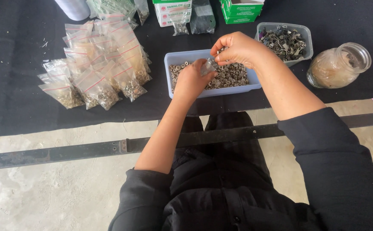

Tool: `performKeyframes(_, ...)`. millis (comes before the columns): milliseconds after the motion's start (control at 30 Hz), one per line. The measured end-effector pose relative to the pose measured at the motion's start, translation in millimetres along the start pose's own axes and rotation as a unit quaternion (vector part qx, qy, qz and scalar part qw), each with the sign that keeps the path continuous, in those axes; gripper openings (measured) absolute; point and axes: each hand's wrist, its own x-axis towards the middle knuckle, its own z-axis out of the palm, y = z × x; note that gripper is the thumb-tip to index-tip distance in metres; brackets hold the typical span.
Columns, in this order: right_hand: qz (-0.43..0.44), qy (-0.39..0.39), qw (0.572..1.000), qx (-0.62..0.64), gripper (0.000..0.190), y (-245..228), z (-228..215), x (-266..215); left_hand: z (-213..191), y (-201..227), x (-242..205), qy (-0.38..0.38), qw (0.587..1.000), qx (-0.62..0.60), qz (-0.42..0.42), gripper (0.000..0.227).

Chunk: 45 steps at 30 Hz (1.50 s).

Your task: Sorting small metal fasteners from a bin and placing them into small plastic bags.

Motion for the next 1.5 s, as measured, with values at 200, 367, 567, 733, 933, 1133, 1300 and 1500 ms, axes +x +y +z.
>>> performKeyframes(200, -0.018, -0.003, 0.999, -0.035, 0.023, 5, 0, 1, 5, -6, 4, 0.01, 1.0, 0.001, 0.005, 0.062)
performKeyframes(367, -0.016, -0.007, 0.999, -0.043, 0.025, -2, 1, -7, 4, -5, 3, 0.009, 1.0, 0.004, 0.005, 0.062)
performKeyframes(567, -0.017, -0.009, 0.999, -0.041, 0.024, 0, 0, -5, 6, -7, 4, 0.018, 1.0, 0.008, 0.018, 0.061)
performKeyframes(733, -0.019, -0.007, 0.998, -0.052, 0.027, -5, 4, -9, 4, -5, 3, 0.01, 1.0, 0.008, 0.012, 0.061)
performKeyframes(933, -0.014, -0.004, 0.996, -0.084, 0.026, -6, 5, -9, 3, -4, 2, 0.008, 1.0, 0.012, 0.012, 0.063)
performKeyframes(1133, -0.005, -0.01, 0.998, -0.055, 0.034, -5, 9, -6, 2, -3, 1, 0.009, 1.0, 0.006, 0.011, 0.061)
performKeyframes(1300, -0.005, -0.027, 0.999, -0.034, 0.031, -9, 11, -11, 3, -4, 2, 0.007, 1.0, 0.006, 0.008, 0.06)
performKeyframes(1500, -0.037, -0.04, 0.999, -0.007, 0.037, -8, 8, -13, 4, -6, 1, 0.005, 1.0, 0.004, 0.016, 0.062)
